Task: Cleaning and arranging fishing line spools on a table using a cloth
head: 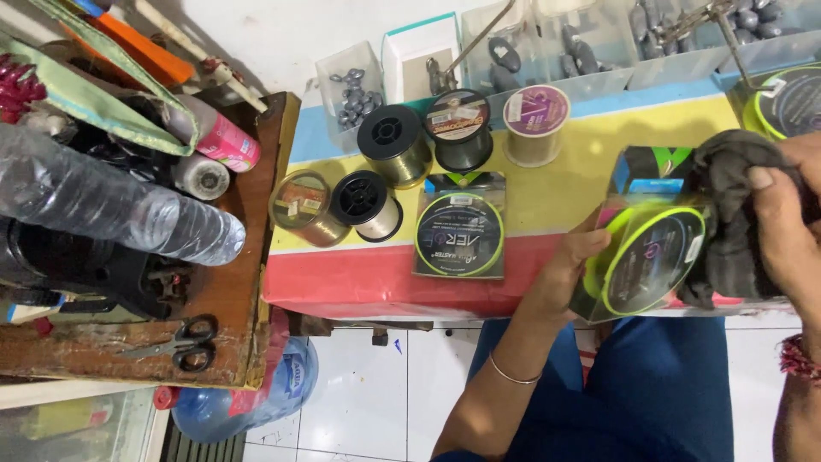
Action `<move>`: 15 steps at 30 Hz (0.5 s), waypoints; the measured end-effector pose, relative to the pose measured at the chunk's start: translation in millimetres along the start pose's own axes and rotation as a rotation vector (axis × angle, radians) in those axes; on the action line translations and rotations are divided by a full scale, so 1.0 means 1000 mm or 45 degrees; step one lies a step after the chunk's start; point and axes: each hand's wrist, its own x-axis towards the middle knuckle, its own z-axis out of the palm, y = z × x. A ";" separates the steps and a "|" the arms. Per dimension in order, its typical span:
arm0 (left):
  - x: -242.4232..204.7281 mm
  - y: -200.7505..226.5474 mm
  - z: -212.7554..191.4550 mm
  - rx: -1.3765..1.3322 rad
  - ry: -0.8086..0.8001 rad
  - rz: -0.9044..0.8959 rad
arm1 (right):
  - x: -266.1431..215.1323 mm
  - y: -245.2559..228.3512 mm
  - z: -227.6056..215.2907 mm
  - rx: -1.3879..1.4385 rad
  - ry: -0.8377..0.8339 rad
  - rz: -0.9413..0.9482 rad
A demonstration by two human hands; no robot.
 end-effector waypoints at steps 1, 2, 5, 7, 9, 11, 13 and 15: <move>0.002 0.000 0.004 -0.001 0.001 -0.004 | 0.010 -0.033 -0.003 -0.001 0.002 0.003; 0.003 0.000 0.007 0.023 -0.028 -0.020 | 0.017 -0.067 -0.006 -0.030 -0.065 -0.136; -0.001 0.006 0.013 0.144 -0.031 -0.069 | 0.032 -0.129 -0.008 -0.084 -0.132 -0.384; -0.001 0.008 0.015 0.244 -0.008 -0.087 | 0.038 -0.137 -0.009 -0.109 -0.140 -0.507; -0.003 0.008 0.014 0.090 -0.040 -0.103 | 0.042 -0.126 -0.008 -0.078 -0.227 -0.444; -0.004 0.011 0.020 0.118 -0.034 -0.033 | 0.034 -0.093 -0.008 -0.056 -0.228 -0.352; -0.002 0.014 0.024 0.149 -0.038 0.011 | 0.027 -0.070 -0.012 -0.042 -0.206 -0.248; 0.001 0.013 0.026 0.109 -0.073 -0.089 | 0.021 -0.055 -0.021 -0.090 -0.233 -0.222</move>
